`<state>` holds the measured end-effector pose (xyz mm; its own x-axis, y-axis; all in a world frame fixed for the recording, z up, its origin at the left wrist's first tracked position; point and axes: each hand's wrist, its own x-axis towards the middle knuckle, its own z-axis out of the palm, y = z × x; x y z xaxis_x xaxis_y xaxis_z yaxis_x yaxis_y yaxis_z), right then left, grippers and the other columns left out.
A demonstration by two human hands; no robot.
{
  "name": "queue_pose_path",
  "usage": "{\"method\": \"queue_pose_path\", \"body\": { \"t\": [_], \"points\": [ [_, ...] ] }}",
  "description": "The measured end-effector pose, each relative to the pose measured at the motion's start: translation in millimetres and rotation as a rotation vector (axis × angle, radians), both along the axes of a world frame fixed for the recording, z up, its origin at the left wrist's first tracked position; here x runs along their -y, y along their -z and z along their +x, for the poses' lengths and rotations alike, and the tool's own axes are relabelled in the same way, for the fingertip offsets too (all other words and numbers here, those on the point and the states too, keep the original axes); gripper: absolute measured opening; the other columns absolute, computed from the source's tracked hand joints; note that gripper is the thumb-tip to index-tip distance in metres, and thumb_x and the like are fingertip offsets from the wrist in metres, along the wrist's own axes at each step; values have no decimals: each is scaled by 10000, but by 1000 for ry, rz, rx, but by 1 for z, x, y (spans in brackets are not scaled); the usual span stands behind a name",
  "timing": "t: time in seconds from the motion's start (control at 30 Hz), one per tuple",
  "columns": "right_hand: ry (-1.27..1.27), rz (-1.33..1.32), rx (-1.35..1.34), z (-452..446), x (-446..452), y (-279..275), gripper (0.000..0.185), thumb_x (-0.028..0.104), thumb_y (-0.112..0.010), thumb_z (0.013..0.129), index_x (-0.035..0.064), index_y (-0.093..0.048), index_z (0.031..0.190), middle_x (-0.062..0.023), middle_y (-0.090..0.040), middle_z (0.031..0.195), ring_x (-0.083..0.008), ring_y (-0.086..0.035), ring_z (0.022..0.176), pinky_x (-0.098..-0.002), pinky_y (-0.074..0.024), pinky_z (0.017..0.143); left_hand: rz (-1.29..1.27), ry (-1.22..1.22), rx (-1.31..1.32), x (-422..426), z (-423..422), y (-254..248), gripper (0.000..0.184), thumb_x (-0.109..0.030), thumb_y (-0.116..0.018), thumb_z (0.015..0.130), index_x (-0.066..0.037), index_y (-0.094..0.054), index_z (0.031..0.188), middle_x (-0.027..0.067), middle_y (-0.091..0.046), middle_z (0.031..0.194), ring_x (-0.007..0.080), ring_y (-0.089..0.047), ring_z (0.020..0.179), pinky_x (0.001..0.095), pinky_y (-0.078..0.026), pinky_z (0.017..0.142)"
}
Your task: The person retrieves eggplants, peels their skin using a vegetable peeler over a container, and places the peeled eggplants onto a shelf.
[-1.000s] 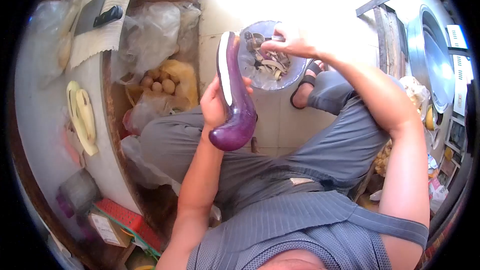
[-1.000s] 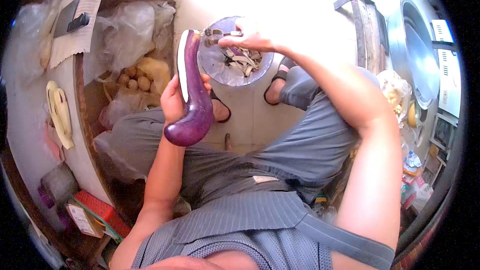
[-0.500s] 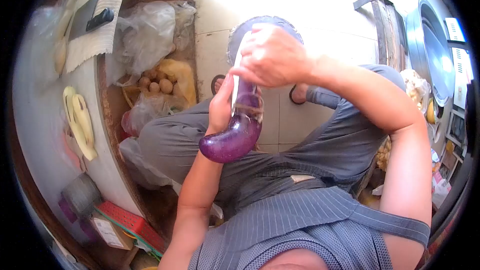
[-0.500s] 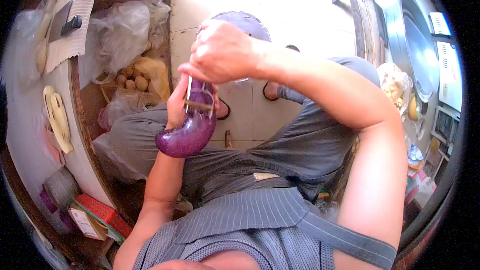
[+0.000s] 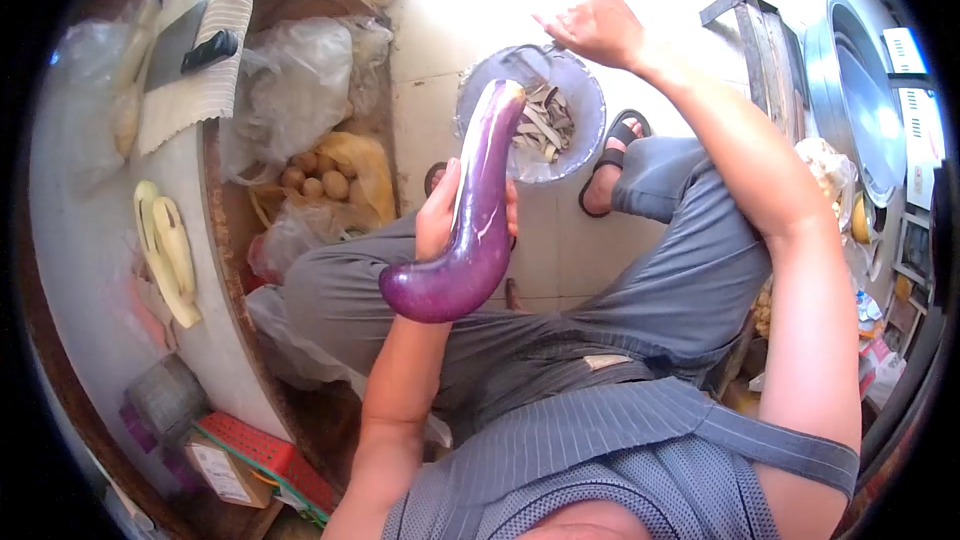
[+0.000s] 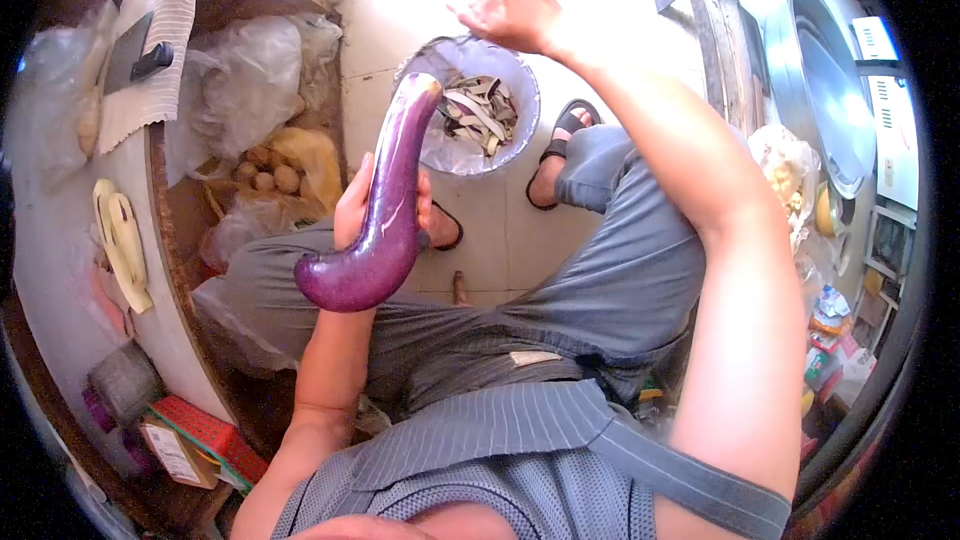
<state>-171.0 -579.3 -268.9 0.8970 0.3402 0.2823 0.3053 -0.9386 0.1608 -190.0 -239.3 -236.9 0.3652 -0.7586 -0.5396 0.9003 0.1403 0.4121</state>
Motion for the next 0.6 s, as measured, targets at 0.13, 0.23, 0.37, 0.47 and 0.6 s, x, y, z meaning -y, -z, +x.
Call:
{"method": "queue_pose_path", "body": {
  "t": [0.13,0.23,0.37,0.47,0.6],
  "points": [
    [146,-100,-45,-4,26,8,351,298,-568,976,181,-652,1296,-73,-708,756,-292,-693,636,-417,-552,545,-68,8,13,-6,5,-8,612,-490,-283,1090,22,-612,1028,131,-652,832,225,-672,682,325,-563,631],
    [599,540,-417,-1,-3,-30,613,663,-491,961,146,-710,1206,-162,-745,947,-365,-713,812,-434,-560,789,-30,-1,6,-2,6,-7,591,-483,-310,1087,18,-613,1001,128,-653,827,222,-669,669,337,-572,633],
    [337,1071,-689,-22,-66,-44,689,674,-594,890,63,-703,1188,-157,-710,1097,-267,-655,1032,-377,-499,911,48,-68,53,1,2,7,608,-493,-295,1084,30,-603,1044,142,-661,839,233,-680,674,340,-588,636],
    [425,1382,-971,-24,-88,-27,497,467,-738,866,42,-715,1122,-99,-697,989,-176,-632,923,-335,-496,816,68,-74,90,5,0,11,664,-521,-279,1078,53,-610,1033,149,-667,827,240,-687,660,337,-596,625],
    [421,1481,-987,-23,-84,-33,372,354,-731,892,26,-723,1068,-62,-697,895,-159,-633,857,-291,-500,755,66,-61,46,2,3,9,662,-521,-284,1076,50,-617,1038,149,-668,818,239,-688,656,337,-590,615]
  ]
}}
